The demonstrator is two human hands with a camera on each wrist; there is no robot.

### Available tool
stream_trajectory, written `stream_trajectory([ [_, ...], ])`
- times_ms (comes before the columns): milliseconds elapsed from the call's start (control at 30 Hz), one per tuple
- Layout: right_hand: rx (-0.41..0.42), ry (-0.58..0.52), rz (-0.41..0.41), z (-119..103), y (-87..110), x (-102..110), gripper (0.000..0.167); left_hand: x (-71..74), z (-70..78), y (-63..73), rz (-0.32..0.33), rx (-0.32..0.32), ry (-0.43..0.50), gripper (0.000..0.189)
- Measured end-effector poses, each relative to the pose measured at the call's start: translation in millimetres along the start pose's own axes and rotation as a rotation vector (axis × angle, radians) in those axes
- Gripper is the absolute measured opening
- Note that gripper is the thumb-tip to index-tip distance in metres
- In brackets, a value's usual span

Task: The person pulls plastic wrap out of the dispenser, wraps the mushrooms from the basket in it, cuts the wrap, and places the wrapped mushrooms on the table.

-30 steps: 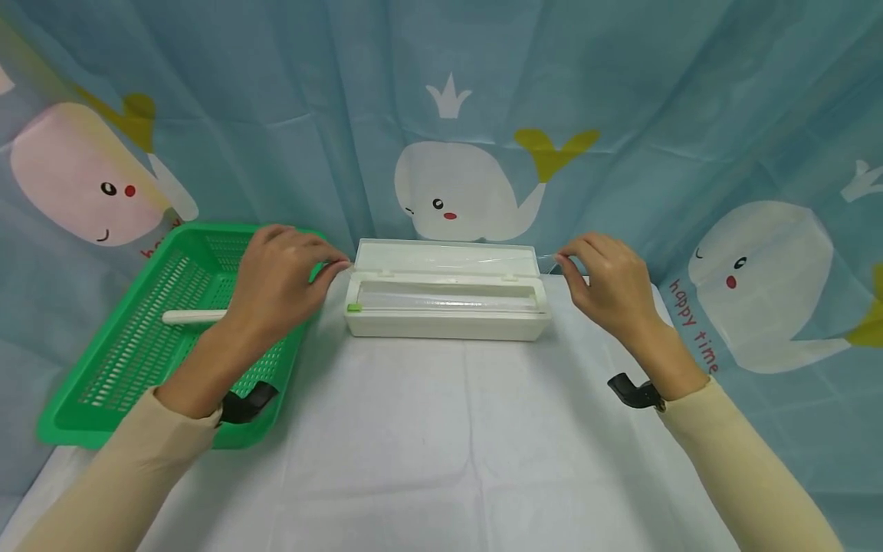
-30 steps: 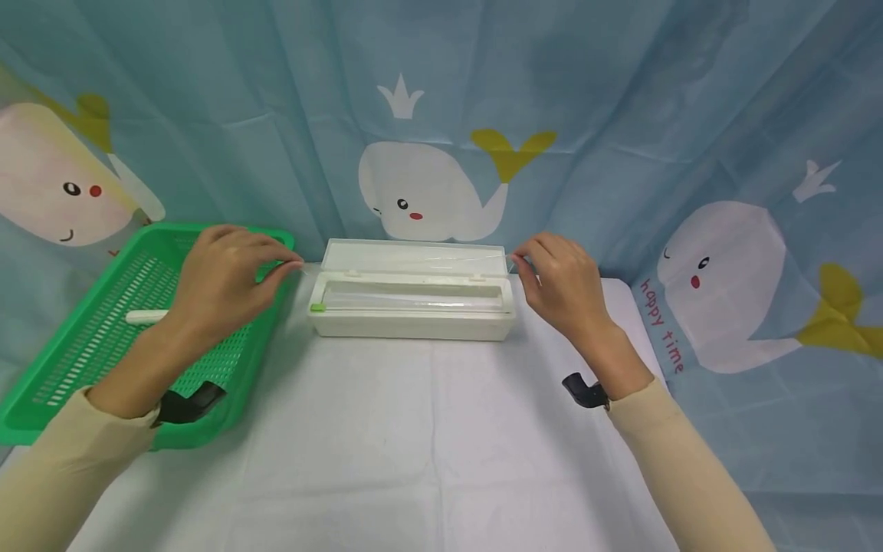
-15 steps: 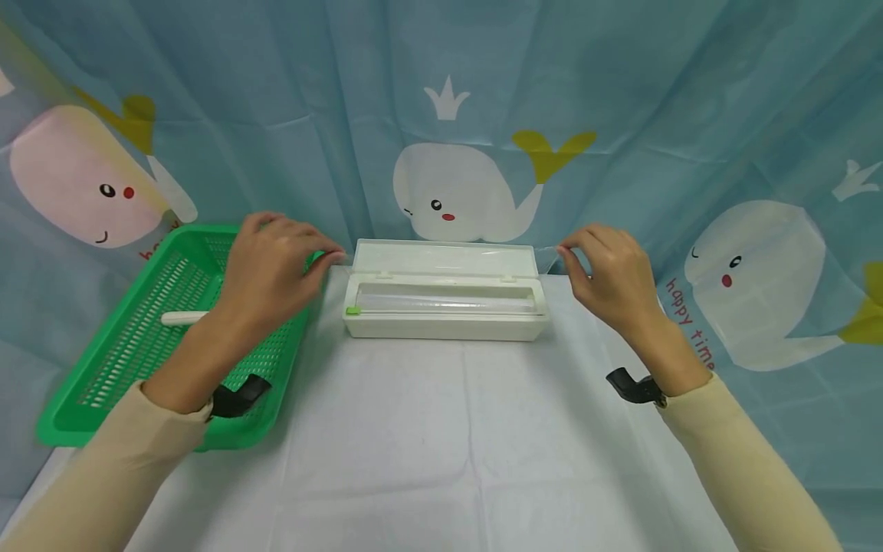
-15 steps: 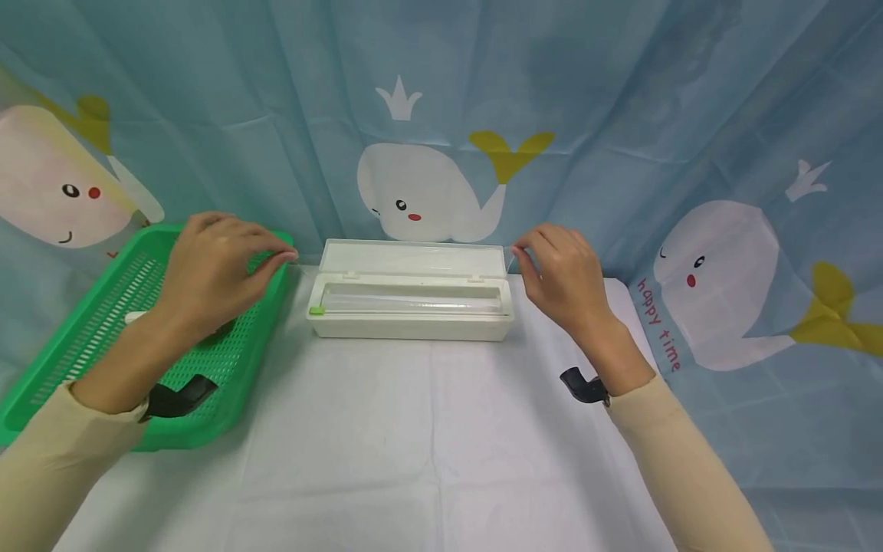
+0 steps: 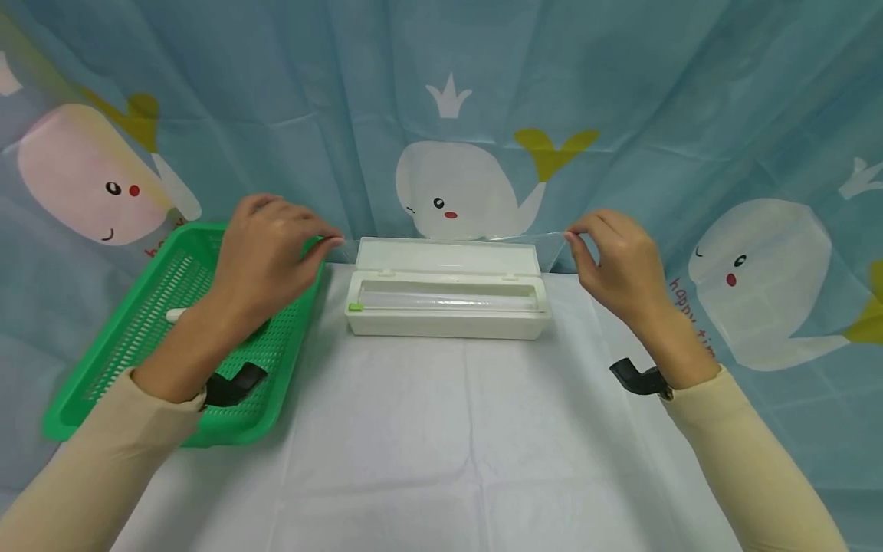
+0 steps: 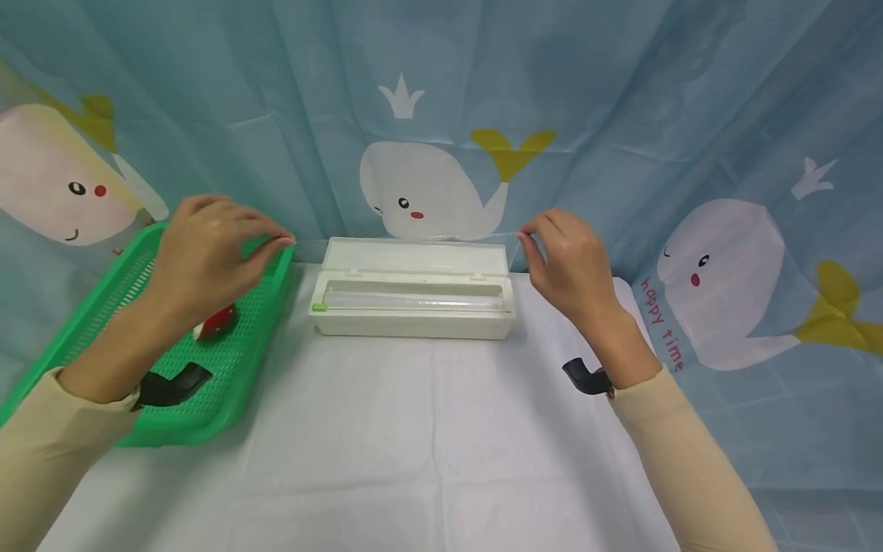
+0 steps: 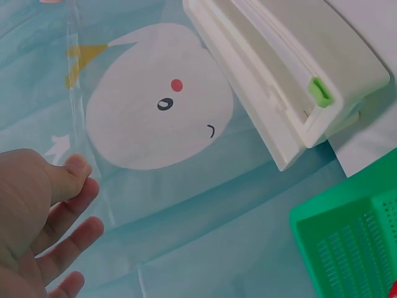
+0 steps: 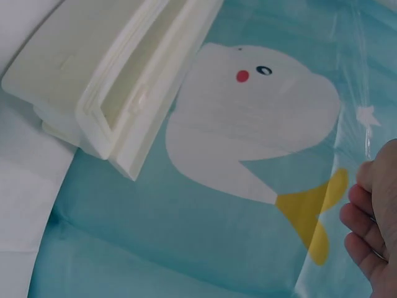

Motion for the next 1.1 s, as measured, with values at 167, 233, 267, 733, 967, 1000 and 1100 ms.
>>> stream_trajectory([
  [167,0.007,0.004,-0.009,1,-3.5,1,0.012,3.9,2.0,-3.0,0.009,0.001,-0.003,0.009],
  [233,0.013,0.006,-0.009,1,-4.9,2,0.013,4.9,2.5,-3.6,0.013,0.0,-0.001,0.009],
  [267,0.014,0.004,-0.007,1,-5.8,3,0.013,5.2,3.0,-4.1,0.013,0.002,0.004,0.009],
  [733,0.062,0.008,-0.013,0,-23.4,13,0.013,14.8,7.1,-8.4,0.009,0.08,0.055,0.011],
  [967,0.096,0.005,-0.013,-3,-33.6,18,0.011,22.6,7.5,-10.2,0.009,0.091,0.057,0.011],
  [1000,0.101,0.007,-0.014,-3,-34.8,19,0.011,23.4,7.1,-10.5,0.004,0.095,0.057,0.011],
  [1100,0.103,0.006,-0.015,-4,-37.6,21,0.012,24.8,6.2,-11.3,-0.005,0.099,0.062,0.011],
])
Point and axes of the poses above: each hand's wrist, its own y-axis away from the middle knuckle, its own x-axis out of the back of the hand, z = x × y, the point moved 6 cm from there along -y, towards the middle knuckle, and after that the axes turned 11 degrees about z, right-handed, at the moved point
